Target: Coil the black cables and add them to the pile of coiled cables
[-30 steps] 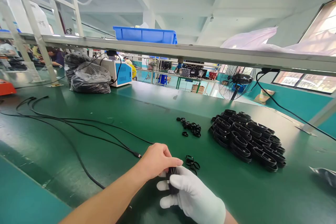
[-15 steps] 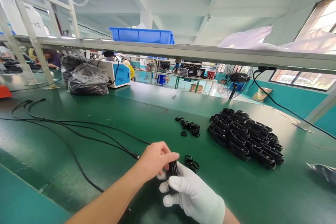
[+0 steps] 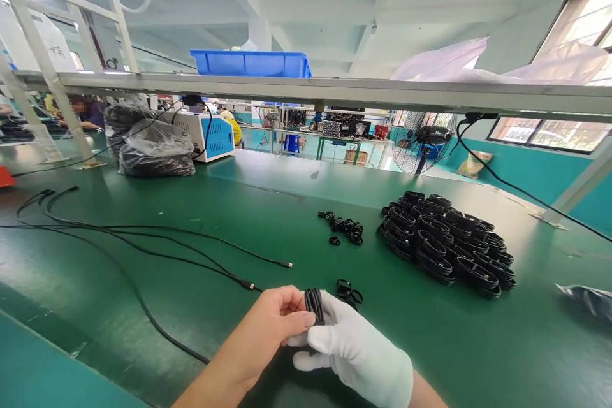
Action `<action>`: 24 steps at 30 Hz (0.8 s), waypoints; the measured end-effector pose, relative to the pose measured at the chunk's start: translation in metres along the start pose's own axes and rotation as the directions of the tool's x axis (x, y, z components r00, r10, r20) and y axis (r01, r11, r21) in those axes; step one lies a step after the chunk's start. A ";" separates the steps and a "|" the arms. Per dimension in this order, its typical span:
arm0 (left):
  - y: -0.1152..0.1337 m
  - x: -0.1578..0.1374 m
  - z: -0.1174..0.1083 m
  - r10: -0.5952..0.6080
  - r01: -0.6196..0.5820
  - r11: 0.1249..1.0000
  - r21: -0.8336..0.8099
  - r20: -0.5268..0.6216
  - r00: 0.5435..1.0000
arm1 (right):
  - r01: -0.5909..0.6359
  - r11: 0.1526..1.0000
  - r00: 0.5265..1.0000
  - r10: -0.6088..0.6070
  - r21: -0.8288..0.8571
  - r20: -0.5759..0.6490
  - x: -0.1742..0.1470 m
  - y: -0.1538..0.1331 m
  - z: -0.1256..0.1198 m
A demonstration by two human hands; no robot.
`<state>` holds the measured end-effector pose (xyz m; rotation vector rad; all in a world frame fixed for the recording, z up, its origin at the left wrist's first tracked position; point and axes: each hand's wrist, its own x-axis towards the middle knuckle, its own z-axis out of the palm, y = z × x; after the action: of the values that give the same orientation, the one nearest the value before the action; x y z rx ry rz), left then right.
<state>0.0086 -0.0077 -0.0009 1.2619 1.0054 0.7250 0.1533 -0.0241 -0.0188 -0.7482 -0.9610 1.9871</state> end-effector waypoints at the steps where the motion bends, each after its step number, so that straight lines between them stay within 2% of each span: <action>1: -0.002 0.000 0.000 0.002 -0.001 1.000 -0.014 0.008 1.000 | -0.001 1.000 1.000 0.001 -0.010 -0.016 0.000 0.001 0.000; 4: -0.004 0.001 -0.002 0.023 -0.022 0.999 -0.036 0.046 0.999 | 0.026 1.000 0.999 -0.026 -0.008 -0.036 0.001 0.003 -0.001; 6: -0.002 0.003 -0.004 0.020 -0.020 1.000 0.003 0.069 0.997 | 0.031 0.999 0.999 -0.032 0.021 0.008 0.001 0.004 -0.002; 7: -0.001 0.003 -0.004 0.020 -0.023 0.998 0.062 0.047 0.999 | 0.026 0.999 0.999 -0.027 0.035 0.032 0.000 0.004 -0.002; 9: 0.002 0.003 -0.005 0.077 -0.053 0.967 0.250 -0.087 0.993 | 0.010 0.999 0.999 -0.012 0.052 0.041 -0.001 0.003 -0.003; 11: 0.002 0.001 -0.004 0.245 -0.126 0.884 0.449 -0.218 0.945 | -0.004 0.998 0.999 0.001 0.067 0.038 -0.001 0.003 -0.002; 12: 0.000 0.000 -0.003 0.335 -0.173 0.833 0.526 -0.229 0.914 | -0.010 0.998 0.999 0.008 0.060 0.032 -0.001 0.002 -0.002; 15: -0.008 -0.002 0.003 0.486 -0.273 0.698 0.663 -0.158 0.859 | -0.018 1.000 1.000 0.018 -0.023 0.001 -0.001 0.002 0.002; 17: -0.014 -0.002 0.006 0.548 -0.279 0.631 0.724 -0.161 0.821 | -0.006 0.999 1.000 0.006 -0.051 -0.006 0.000 0.002 0.003; 21: -0.021 0.001 0.009 0.635 -0.319 0.613 0.722 -0.210 0.743 | 0.001 1.000 1.000 -0.001 -0.009 0.026 0.002 0.006 0.001; 24: -0.021 0.003 0.009 0.632 -0.334 0.622 0.708 -0.202 0.748 | 0.021 1.000 1.000 -0.021 -0.018 0.003 0.004 0.008 -0.001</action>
<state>0.0159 -0.0132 -0.0222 2.1029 1.3490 1.2053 0.1493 -0.0239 -0.0269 -0.7420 -0.9858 1.9644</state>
